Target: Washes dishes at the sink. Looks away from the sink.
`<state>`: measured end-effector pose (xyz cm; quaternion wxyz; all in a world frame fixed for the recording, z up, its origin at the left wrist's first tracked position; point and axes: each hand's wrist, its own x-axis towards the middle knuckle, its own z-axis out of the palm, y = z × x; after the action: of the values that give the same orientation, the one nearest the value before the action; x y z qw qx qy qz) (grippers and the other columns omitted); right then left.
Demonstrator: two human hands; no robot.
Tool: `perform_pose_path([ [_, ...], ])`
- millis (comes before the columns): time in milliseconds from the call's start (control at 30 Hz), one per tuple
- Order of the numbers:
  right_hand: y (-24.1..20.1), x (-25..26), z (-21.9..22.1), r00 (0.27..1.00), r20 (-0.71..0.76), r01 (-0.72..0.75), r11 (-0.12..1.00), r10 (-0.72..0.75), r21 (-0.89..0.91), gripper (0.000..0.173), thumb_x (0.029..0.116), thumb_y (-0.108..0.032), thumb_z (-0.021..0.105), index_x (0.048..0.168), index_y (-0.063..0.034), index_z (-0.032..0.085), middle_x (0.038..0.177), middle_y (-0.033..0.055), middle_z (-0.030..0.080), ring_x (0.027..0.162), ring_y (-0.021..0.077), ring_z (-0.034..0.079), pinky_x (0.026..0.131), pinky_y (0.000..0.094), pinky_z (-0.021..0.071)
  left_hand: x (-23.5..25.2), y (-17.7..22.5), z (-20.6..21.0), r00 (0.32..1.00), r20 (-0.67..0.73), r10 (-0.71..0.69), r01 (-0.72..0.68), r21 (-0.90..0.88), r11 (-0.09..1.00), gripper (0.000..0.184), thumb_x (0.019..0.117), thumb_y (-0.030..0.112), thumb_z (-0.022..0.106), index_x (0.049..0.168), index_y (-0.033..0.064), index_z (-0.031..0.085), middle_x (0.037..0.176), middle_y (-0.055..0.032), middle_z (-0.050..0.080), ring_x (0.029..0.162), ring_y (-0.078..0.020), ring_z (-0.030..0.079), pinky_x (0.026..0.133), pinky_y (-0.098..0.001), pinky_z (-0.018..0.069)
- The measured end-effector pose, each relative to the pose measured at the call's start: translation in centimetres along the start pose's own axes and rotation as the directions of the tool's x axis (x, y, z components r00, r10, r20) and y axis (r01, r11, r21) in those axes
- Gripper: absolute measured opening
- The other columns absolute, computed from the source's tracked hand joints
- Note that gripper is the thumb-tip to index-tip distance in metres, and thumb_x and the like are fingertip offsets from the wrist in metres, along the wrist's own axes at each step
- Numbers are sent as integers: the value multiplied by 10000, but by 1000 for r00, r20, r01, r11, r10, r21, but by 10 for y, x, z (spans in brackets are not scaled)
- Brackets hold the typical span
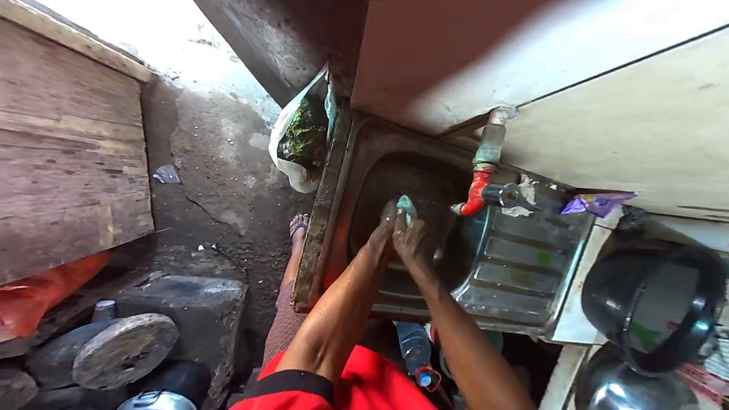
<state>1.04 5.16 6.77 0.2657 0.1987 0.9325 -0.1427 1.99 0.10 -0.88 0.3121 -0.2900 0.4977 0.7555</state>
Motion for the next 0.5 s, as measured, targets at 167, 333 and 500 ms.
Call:
perform_pose_path([
  [167,56,79,-12,998,52,31,975,-43,221,421,1070,-267,544,1362,29,611,1381,263,606,1334,380,545,1146,553,392,-10,10,39,977,114,-178,211,-481,851,372,1085,390,402,1110,85,612,833,-66,616,721,-175,608,660,-361,535],
  [333,67,64,-29,971,-238,144,871,-33,470,592,1014,-542,580,1457,-151,562,1399,125,625,1292,267,590,1084,541,473,-2,5,28,994,77,-73,106,-683,722,400,1091,335,387,1358,79,537,1204,-134,661,1064,-247,653,905,-429,555],
  [500,65,48,-13,990,116,-132,764,76,631,335,988,-318,677,1207,-65,701,1107,137,714,1000,243,684,878,485,569,-30,-9,30,994,53,-96,107,-633,767,224,1067,195,450,1180,45,573,973,-86,657,868,-178,647,812,-351,555],
])
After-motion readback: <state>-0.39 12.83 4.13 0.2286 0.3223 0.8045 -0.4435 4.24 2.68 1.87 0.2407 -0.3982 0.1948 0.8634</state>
